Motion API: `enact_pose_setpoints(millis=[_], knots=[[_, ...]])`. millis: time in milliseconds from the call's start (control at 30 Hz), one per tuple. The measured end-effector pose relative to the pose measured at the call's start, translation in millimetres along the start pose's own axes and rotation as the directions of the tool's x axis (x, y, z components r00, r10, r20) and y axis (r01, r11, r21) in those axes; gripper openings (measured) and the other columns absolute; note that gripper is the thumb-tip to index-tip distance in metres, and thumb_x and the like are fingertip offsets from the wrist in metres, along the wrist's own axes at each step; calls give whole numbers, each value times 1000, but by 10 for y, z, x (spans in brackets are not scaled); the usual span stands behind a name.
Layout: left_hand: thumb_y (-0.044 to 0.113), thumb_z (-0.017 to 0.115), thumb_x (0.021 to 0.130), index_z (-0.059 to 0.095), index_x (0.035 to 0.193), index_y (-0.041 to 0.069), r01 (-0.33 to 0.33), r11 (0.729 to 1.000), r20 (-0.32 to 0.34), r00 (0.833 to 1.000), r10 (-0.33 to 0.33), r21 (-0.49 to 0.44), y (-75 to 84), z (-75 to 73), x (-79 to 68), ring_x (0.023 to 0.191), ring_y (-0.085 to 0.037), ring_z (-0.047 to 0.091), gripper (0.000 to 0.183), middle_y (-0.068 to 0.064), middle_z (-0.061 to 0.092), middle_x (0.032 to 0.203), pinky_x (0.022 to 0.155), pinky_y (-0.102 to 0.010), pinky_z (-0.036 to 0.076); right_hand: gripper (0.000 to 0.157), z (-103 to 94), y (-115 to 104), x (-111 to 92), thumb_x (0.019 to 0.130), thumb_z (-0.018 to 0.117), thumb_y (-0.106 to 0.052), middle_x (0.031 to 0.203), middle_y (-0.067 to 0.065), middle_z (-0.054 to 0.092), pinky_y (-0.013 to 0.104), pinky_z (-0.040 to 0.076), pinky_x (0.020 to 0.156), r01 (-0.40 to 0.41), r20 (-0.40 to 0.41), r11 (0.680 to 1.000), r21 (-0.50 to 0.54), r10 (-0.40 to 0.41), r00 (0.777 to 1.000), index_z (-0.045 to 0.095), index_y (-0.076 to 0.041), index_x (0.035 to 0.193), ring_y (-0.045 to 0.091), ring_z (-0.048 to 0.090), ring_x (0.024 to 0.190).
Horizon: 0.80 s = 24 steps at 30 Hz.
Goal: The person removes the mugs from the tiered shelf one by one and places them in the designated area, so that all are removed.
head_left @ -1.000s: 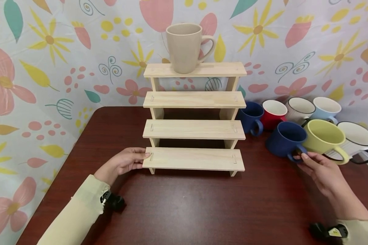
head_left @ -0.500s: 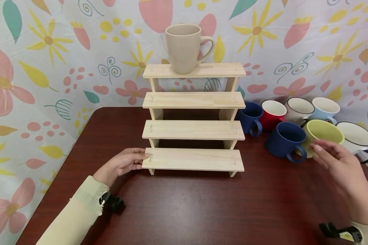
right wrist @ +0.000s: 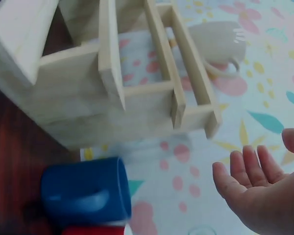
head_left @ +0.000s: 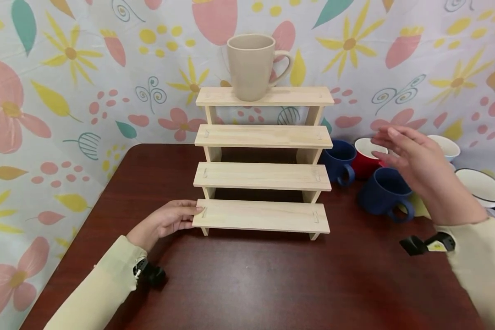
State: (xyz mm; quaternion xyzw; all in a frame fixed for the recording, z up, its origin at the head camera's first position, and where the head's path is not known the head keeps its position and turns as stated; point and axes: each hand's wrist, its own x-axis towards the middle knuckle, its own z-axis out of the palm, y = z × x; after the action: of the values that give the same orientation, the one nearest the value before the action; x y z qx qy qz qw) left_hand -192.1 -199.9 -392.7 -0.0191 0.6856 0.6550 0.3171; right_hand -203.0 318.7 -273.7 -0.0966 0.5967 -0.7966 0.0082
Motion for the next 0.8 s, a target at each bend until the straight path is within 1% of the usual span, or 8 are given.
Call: enact_pose_setpoints(millis=[67,167,200,300,500,700,733,800], knots=[[11,53,103,38,142,-13,0,1000,0,1000,0,8,6,9,9,84,-2,68,48,10,70,89,75,-16,56,23,68,-12,93,107,51,-14,109,-4,76,20,61,79,-12,-4,999,-30,12,1000,72,-13,115,8,68,103],[10,54,102,40,141,-12,-5,1000,5,1000,5,12,10,20,21,83,-2,68,47,9,70,89,74,-17,56,19,175,-34,210,105,56,-20,109,-9,73,15,59,79,-19,-29,986,-169,14,999,72,-20,114,4,65,104],[10,54,102,42,140,-12,-7,1000,8,1000,7,13,8,23,25,83,-2,68,45,9,71,88,74,-17,56,18,208,-47,253,104,57,-22,109,-10,73,14,59,79,-21,-32,981,-195,15,999,72,-21,114,4,64,105],[10,54,102,45,136,-10,-9,1000,13,1000,9,11,-1,25,34,83,-2,68,41,9,71,88,73,-17,56,17,300,-107,389,103,60,-27,109,-11,72,14,58,80,-39,-29,974,-222,33,999,72,-23,114,4,63,106],[8,53,102,48,133,-7,3,1000,6,1000,-3,7,-1,24,31,82,-3,68,35,9,71,87,73,-17,56,18,498,-219,662,98,67,-28,110,-5,70,19,61,79,-99,-4,984,-149,99,995,74,-17,110,8,64,104],[8,54,101,47,132,-8,-4,1000,17,1000,4,8,20,15,28,83,-3,67,36,8,70,88,74,-18,57,27,770,-318,939,95,71,-33,117,-3,66,18,60,80,-130,16,973,-191,136,991,69,-16,116,11,60,111],[8,54,101,48,131,-8,-4,1000,17,1000,4,7,22,13,27,82,-3,67,35,8,70,87,74,-18,57,28,822,-333,991,96,71,-33,117,-3,65,18,60,82,-132,17,971,-201,138,990,68,-15,117,12,59,113],[8,54,101,50,128,-5,-1,1000,16,1000,1,0,23,10,21,81,-3,67,31,8,70,86,73,-17,56,33,935,-360,1086,96,69,-34,118,-3,63,22,58,96,-138,15,962,-234,146,989,64,-13,122,14,56,119]])
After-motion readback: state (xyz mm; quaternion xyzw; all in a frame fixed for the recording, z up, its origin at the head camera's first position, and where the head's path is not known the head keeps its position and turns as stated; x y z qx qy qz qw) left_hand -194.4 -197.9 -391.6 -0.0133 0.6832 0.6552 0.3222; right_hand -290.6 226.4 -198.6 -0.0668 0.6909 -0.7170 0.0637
